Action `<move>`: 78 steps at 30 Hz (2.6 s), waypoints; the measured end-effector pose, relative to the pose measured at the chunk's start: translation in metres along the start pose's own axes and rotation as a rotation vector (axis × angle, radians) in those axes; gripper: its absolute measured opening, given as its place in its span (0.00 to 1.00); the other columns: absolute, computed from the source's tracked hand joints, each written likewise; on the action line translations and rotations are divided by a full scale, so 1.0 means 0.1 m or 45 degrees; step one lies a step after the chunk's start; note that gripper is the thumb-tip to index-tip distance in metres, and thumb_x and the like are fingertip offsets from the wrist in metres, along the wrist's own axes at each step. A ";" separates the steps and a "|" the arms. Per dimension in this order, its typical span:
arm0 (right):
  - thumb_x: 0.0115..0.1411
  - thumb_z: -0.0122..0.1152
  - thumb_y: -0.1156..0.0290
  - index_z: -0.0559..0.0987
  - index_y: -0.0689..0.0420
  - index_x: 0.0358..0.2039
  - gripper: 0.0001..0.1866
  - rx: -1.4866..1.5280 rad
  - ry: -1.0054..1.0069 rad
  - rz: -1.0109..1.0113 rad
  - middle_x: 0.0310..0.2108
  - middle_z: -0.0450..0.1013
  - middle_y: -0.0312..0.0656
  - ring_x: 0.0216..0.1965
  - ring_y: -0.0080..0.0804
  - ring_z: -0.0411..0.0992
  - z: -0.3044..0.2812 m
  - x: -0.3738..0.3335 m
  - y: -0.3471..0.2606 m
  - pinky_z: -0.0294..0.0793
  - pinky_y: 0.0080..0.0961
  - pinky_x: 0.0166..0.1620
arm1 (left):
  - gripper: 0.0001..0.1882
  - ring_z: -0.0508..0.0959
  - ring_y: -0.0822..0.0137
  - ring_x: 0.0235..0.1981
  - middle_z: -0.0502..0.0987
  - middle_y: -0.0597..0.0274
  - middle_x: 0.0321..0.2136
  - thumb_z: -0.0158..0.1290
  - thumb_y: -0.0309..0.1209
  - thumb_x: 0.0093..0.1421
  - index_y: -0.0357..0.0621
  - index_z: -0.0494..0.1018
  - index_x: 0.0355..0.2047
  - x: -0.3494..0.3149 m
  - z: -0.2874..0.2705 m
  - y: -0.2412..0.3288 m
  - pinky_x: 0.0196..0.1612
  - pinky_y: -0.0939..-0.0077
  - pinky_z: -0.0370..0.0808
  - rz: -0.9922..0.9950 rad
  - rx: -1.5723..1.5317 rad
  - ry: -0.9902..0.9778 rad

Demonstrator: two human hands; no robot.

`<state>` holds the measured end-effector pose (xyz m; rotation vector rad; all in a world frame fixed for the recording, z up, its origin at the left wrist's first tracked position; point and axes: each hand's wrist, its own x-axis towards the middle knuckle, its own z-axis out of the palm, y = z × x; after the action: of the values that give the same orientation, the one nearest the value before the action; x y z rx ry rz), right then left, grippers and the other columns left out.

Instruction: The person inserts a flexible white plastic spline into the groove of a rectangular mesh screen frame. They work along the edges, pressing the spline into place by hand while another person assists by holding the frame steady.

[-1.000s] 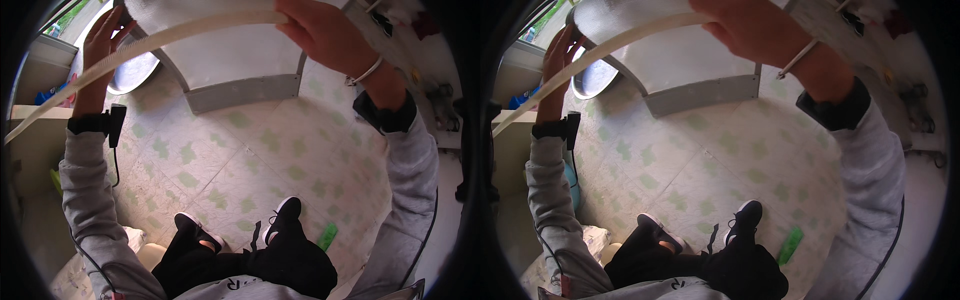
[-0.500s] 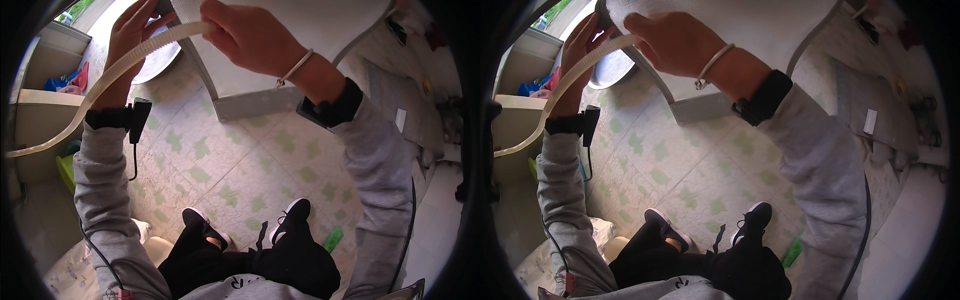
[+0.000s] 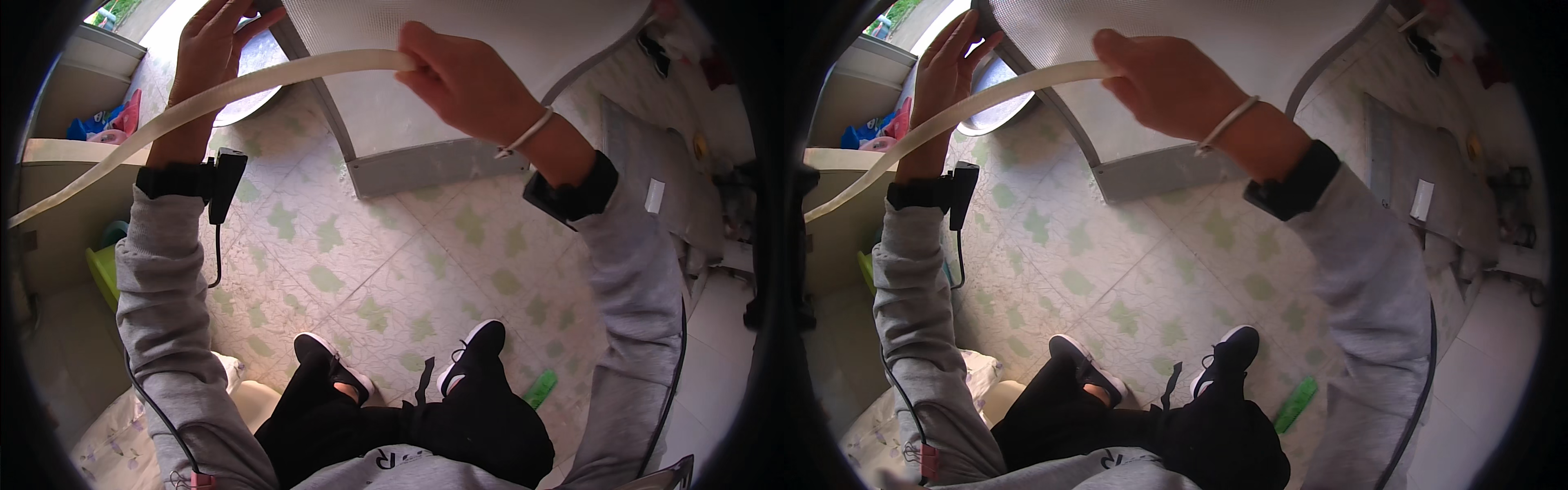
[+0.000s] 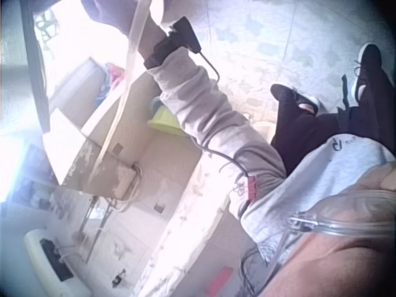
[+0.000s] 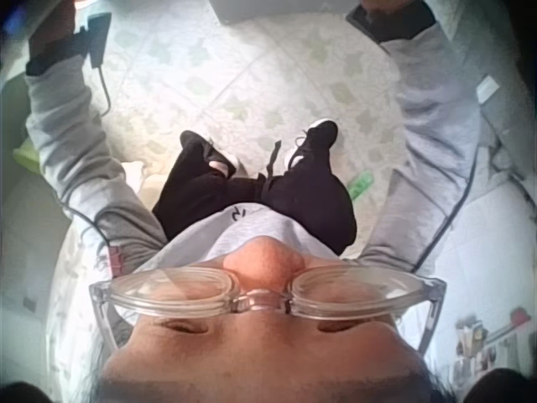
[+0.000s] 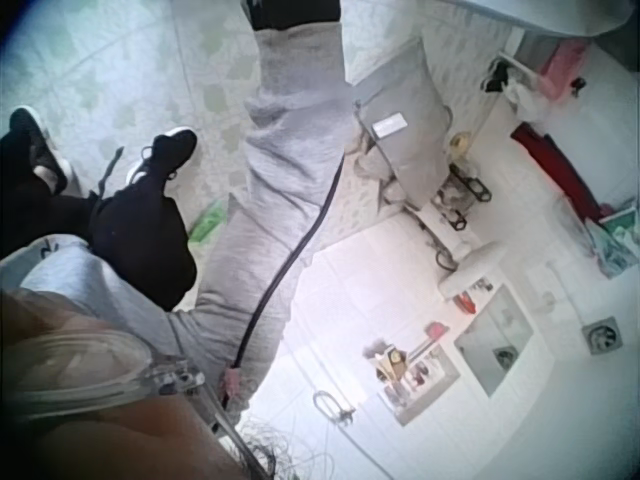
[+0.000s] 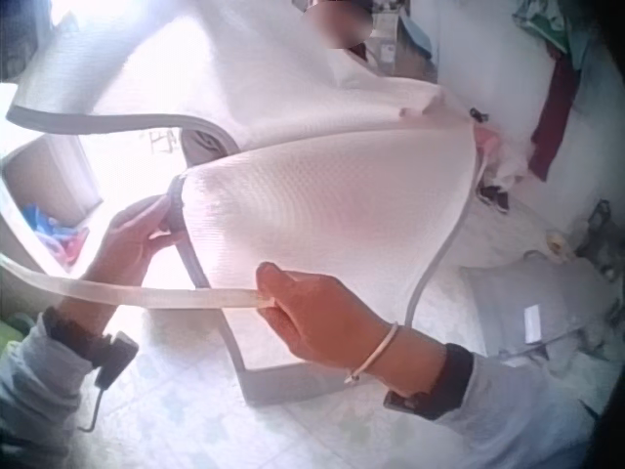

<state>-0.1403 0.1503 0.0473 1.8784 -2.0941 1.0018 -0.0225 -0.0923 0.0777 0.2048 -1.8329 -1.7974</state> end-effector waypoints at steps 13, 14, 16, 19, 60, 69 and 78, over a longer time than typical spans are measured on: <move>0.59 0.57 0.70 0.63 0.55 0.33 0.11 -0.036 -0.175 0.349 0.20 0.68 0.43 0.22 0.46 0.69 -0.61 -0.69 0.25 0.66 0.38 0.25 | 0.20 0.75 0.64 0.50 0.73 0.52 0.49 0.42 0.31 0.68 0.32 0.63 0.58 0.29 -0.80 -0.42 0.57 0.68 0.72 -0.036 0.012 0.066; 0.59 0.57 0.70 0.63 0.55 0.33 0.11 -0.044 -0.178 0.308 0.20 0.69 0.44 0.22 0.46 0.70 -0.56 -0.66 0.21 0.66 0.38 0.25 | 0.19 0.76 0.65 0.49 0.74 0.52 0.47 0.43 0.30 0.68 0.31 0.65 0.55 0.21 -0.77 -0.46 0.58 0.66 0.72 0.295 0.118 -0.189; 0.59 0.57 0.71 0.63 0.55 0.33 0.10 -0.012 -0.169 0.236 0.19 0.67 0.42 0.20 0.41 0.68 -0.39 -0.58 0.13 0.66 0.34 0.25 | 0.18 0.76 0.65 0.48 0.75 0.52 0.46 0.43 0.29 0.68 0.31 0.67 0.54 0.29 -0.75 -0.39 0.58 0.64 0.72 0.067 -0.049 -0.069; 0.59 0.58 0.72 0.64 0.56 0.33 0.10 0.146 -0.173 0.212 0.19 0.68 0.42 0.19 0.39 0.69 -0.11 -0.50 -0.02 0.66 0.32 0.25 | 0.16 0.77 0.64 0.47 0.75 0.51 0.46 0.43 0.29 0.68 0.32 0.68 0.52 0.31 -0.70 -0.34 0.57 0.64 0.73 -0.023 -0.208 -0.024; 0.56 0.58 0.74 0.64 0.57 0.36 0.12 -0.451 -0.343 0.035 0.25 0.68 0.48 0.26 0.49 0.69 -0.89 -0.77 0.03 0.67 0.38 0.28 | 0.19 0.71 0.57 0.55 0.65 0.44 0.57 0.41 0.24 0.67 0.30 0.62 0.58 0.08 -0.41 -0.19 0.60 0.57 0.69 0.026 0.104 0.426; 0.57 0.56 0.73 0.65 0.56 0.37 0.11 -0.411 -0.483 0.113 0.24 0.68 0.47 0.26 0.48 0.70 -0.92 -0.97 -0.20 0.67 0.38 0.28 | 0.23 0.75 0.58 0.51 0.67 0.47 0.55 0.48 0.18 0.62 0.36 0.64 0.58 0.09 -0.78 -0.21 0.53 0.64 0.76 0.881 1.334 -0.247; 0.54 0.58 0.77 0.66 0.57 0.37 0.12 -0.564 -0.296 0.080 0.25 0.68 0.44 0.25 0.47 0.69 -1.01 -0.87 -0.11 0.68 0.37 0.28 | 0.17 0.73 0.67 0.49 0.71 0.55 0.51 0.44 0.28 0.67 0.35 0.68 0.54 -0.14 -0.41 -0.33 0.53 0.65 0.76 0.050 0.135 0.278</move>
<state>-0.1443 0.2796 0.0828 1.7720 -2.2728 0.2949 -0.0001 -0.1240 0.0398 0.3865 -1.7647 -1.5855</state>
